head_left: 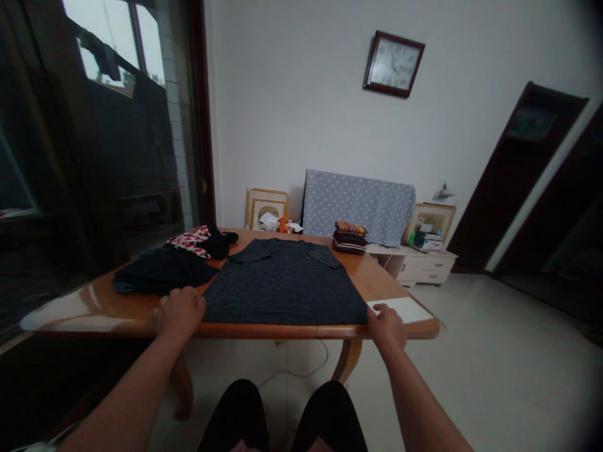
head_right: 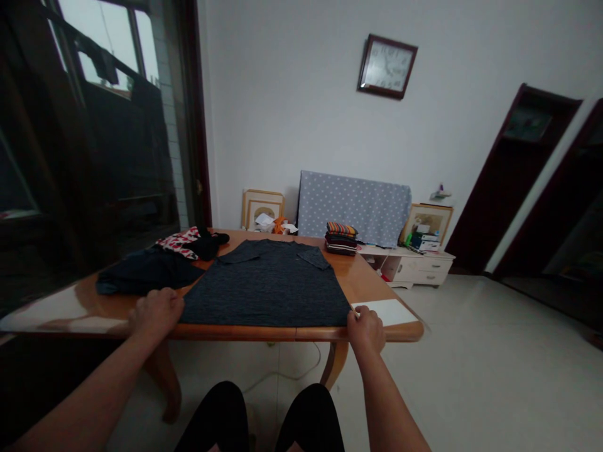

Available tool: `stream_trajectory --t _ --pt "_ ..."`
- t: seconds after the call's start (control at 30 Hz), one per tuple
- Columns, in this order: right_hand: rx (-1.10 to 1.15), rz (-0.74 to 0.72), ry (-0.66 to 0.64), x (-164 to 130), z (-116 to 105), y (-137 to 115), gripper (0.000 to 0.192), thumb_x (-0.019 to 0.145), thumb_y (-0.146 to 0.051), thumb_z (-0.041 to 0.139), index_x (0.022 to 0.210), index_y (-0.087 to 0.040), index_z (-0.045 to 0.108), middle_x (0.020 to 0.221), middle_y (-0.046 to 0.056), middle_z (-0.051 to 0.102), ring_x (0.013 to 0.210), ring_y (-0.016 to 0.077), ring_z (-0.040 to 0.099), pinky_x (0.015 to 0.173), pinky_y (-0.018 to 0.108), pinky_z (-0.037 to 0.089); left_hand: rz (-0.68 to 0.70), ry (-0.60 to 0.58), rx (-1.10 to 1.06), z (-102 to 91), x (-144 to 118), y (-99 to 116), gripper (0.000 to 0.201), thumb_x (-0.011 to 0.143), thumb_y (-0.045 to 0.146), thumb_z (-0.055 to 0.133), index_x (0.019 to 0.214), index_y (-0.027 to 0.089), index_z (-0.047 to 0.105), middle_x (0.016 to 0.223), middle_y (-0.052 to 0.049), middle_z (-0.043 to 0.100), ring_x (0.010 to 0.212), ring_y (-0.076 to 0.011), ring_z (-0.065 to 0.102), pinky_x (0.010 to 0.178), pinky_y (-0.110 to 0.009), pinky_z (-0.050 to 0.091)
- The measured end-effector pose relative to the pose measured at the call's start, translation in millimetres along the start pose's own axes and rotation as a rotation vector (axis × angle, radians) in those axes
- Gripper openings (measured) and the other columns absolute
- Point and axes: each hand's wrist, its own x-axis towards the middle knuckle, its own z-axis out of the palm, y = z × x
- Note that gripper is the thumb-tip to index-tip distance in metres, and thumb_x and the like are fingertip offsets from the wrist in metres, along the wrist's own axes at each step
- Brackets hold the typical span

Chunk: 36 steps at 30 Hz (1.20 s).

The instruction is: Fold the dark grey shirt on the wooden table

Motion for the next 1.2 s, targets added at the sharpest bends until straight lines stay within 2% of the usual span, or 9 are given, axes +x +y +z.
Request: stream_trajectory --t 0.1,0.17,0.43,0.53,0.67,0.8,0.93,1.07,1.2 --pt "-0.056 -0.073 -0.012 -1 2 -9 0.035 0.092 -0.041 0.048 0.116 -0.026 0.070 0.108 0.011 0.066 0.105 0.0284 0.061 0.086 0.040 0.046 0.194 -0.034 -0.028 0.8 -1 15 0.037 0.090 0.042 0.042 0.109 0.020 0.066 0.115 -0.015 0.063 0.108 -0.0329 0.059 0.087 -0.043 0.046" --pt "-0.094 -0.097 -0.036 -4 5 -9 0.033 0.092 -0.041 0.049 0.111 -0.027 0.072 0.108 0.011 0.066 0.106 0.0291 0.059 0.087 0.041 0.044 0.249 -0.091 -0.025 3.3 -3 17 0.032 0.089 0.039 0.044 0.105 0.022 0.066 0.113 -0.012 0.064 0.105 -0.0304 0.060 0.085 -0.040 0.046" --pt "-0.167 -0.152 -0.011 -10 10 7 0.034 0.095 -0.039 0.043 0.097 -0.022 0.072 0.100 0.011 0.066 0.098 0.0285 0.060 0.082 0.040 0.043 0.129 -0.047 0.021 9.4 -15 -1 0.029 0.090 0.037 0.040 0.092 0.022 0.065 0.104 -0.012 0.064 0.099 -0.0331 0.061 0.084 -0.050 0.043" --pt "-0.140 -0.172 -0.021 -5 12 0 0.031 0.094 -0.040 0.045 0.098 -0.025 0.072 0.100 0.010 0.067 0.099 0.0289 0.060 0.081 0.040 0.043 0.129 -0.033 0.019 6.5 -14 8 0.027 0.090 0.033 0.041 0.091 0.021 0.066 0.102 -0.012 0.065 0.098 -0.0327 0.061 0.084 -0.049 0.042" --pt "-0.030 -0.262 -0.029 4 17 -26 0.030 0.094 -0.042 0.046 0.099 -0.026 0.071 0.099 0.009 0.069 0.098 0.0261 0.062 0.079 0.034 0.043 0.190 0.013 -0.036 3.7 -7 33 0.026 0.092 0.032 0.042 0.090 0.022 0.065 0.101 -0.011 0.065 0.100 -0.0297 0.060 0.084 -0.042 0.043" --pt "0.082 -0.325 -0.048 10 21 -54 0.037 0.097 -0.045 0.040 0.092 -0.024 0.069 0.095 0.007 0.071 0.092 0.0220 0.065 0.072 0.030 0.042 0.273 0.007 -0.129 10.0 -2 53 0.027 0.095 0.036 0.045 0.103 0.022 0.065 0.111 -0.011 0.063 0.108 -0.0270 0.058 0.089 -0.037 0.042" --pt "0.035 -0.283 -0.128 10 32 -63 0.044 0.098 -0.052 0.032 0.086 -0.025 0.064 0.084 0.006 0.071 0.081 0.0230 0.068 0.063 0.030 0.038 0.320 -0.052 -0.163 26.1 -3 53 0.040 0.096 0.045 0.045 0.120 0.019 0.062 0.124 -0.015 0.061 0.118 -0.0287 0.055 0.097 -0.040 0.040" --pt "-0.024 -0.290 -0.176 11 51 -55 0.043 0.098 -0.053 0.030 0.084 -0.027 0.061 0.082 0.006 0.072 0.079 0.0259 0.069 0.063 0.032 0.039 0.298 -0.078 -0.177 40.2 -3 47 0.046 0.095 0.051 0.043 0.120 0.018 0.063 0.125 -0.016 0.061 0.119 -0.0300 0.056 0.097 -0.042 0.040" --pt "-0.024 -0.258 -0.180 12 58 -50 0.046 0.097 -0.057 0.026 0.083 -0.029 0.060 0.082 0.007 0.073 0.077 0.0279 0.069 0.063 0.034 0.039 0.262 -0.093 -0.187 41.6 -3 47 0.045 0.094 0.052 0.044 0.122 0.021 0.062 0.128 -0.015 0.061 0.121 -0.0299 0.055 0.097 -0.041 0.039"
